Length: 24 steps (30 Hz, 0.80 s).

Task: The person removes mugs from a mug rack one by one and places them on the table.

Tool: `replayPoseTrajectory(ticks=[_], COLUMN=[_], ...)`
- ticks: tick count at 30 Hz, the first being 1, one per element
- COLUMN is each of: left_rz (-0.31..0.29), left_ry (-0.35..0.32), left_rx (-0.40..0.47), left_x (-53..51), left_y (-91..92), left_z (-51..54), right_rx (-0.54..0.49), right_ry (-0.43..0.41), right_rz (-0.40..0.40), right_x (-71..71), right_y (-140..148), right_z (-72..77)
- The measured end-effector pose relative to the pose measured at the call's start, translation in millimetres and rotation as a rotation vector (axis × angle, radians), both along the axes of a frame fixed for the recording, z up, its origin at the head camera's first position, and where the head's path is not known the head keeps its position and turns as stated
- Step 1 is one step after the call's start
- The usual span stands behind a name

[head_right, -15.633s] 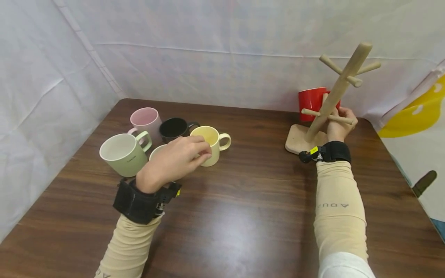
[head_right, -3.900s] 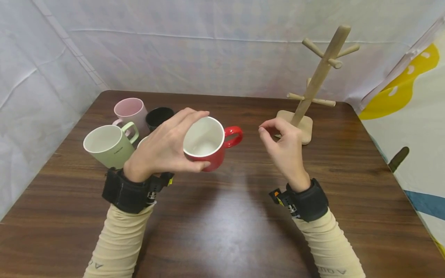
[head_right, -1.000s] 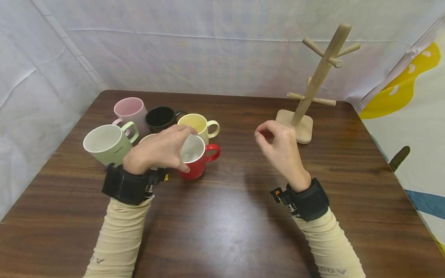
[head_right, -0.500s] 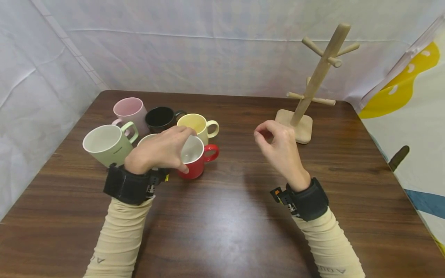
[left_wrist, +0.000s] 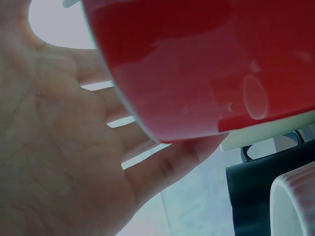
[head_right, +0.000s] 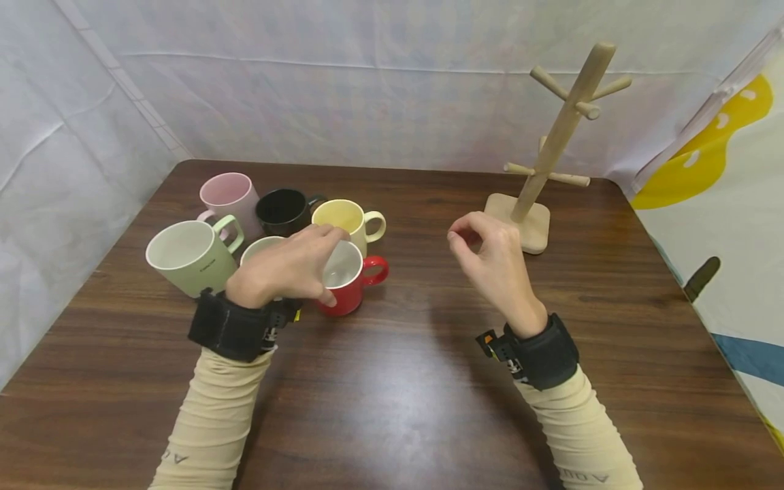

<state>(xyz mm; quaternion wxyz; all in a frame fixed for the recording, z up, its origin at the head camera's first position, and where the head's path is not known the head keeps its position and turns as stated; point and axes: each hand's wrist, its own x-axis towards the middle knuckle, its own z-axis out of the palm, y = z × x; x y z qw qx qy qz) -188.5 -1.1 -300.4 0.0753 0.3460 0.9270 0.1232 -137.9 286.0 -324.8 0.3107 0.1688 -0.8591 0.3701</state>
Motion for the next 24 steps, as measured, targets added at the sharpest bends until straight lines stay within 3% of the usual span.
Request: replayPoseTrajectory(ticks=[11,24], left_rz=[0.022,0.032], left_ry=[0.044,0.016], left_rx=[-0.011,-0.021], left_x=[-3.4,-4.9], left_y=[-2.0,-2.5], left_z=[-4.0,-5.5], right_rx=[-0.004,-0.005], right_ry=[0.001,0.001], right_rz=[0.000,0.000], right_x=[0.0,0.4], right_y=[0.0,0.0], right_z=[0.5,0.9])
